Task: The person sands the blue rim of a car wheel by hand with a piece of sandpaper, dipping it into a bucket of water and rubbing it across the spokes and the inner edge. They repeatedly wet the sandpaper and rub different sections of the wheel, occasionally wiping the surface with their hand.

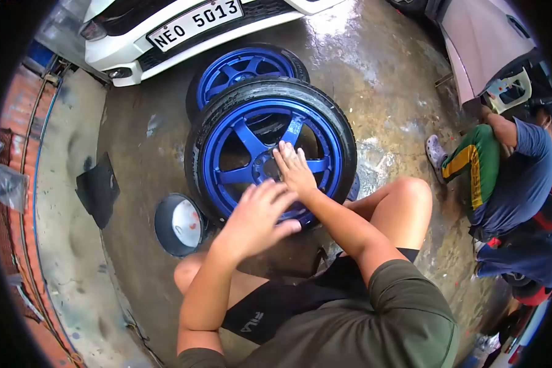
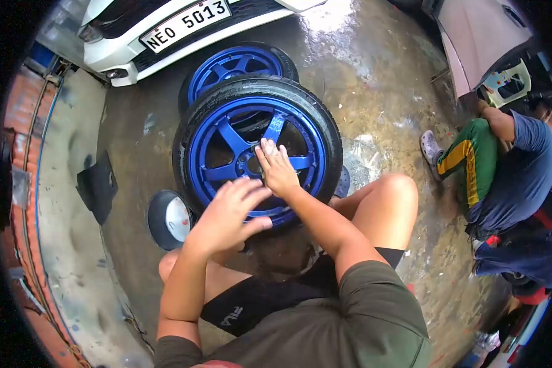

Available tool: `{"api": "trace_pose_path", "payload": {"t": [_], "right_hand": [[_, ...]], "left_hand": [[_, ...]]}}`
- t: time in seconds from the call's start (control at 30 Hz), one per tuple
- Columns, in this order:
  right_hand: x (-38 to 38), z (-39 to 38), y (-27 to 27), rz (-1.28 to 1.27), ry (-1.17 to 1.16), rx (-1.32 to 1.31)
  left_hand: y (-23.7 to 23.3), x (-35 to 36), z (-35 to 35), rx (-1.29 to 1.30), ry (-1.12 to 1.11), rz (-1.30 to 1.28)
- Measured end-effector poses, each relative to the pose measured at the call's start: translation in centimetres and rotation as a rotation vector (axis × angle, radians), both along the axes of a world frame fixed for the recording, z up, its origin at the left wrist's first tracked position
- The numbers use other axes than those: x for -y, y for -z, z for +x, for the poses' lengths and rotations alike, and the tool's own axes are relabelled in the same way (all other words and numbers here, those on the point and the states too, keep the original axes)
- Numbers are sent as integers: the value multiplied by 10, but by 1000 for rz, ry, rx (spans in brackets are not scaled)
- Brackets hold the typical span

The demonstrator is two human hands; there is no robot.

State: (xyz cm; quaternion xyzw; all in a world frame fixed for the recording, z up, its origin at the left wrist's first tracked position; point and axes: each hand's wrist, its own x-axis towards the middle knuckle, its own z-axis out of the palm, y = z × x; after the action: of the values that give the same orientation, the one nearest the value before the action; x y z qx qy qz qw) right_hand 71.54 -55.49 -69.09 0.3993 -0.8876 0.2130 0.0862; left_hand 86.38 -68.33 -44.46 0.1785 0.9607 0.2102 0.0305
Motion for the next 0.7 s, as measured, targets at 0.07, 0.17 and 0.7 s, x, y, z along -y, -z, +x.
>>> {"api": "trace_pose_path", "payload": {"t": [0.07,0.17,0.7], "right_hand": [[5,-11,-18,-113,99,41],[15,-2,-16,-150,230,84],[49,-22,-34,-122,345,-33]], "left_hand": [[22,29,-21,13,-101,25],[18,49,-39,-9,-31,-79],[10,47,-22,196,-98,-65]]}}
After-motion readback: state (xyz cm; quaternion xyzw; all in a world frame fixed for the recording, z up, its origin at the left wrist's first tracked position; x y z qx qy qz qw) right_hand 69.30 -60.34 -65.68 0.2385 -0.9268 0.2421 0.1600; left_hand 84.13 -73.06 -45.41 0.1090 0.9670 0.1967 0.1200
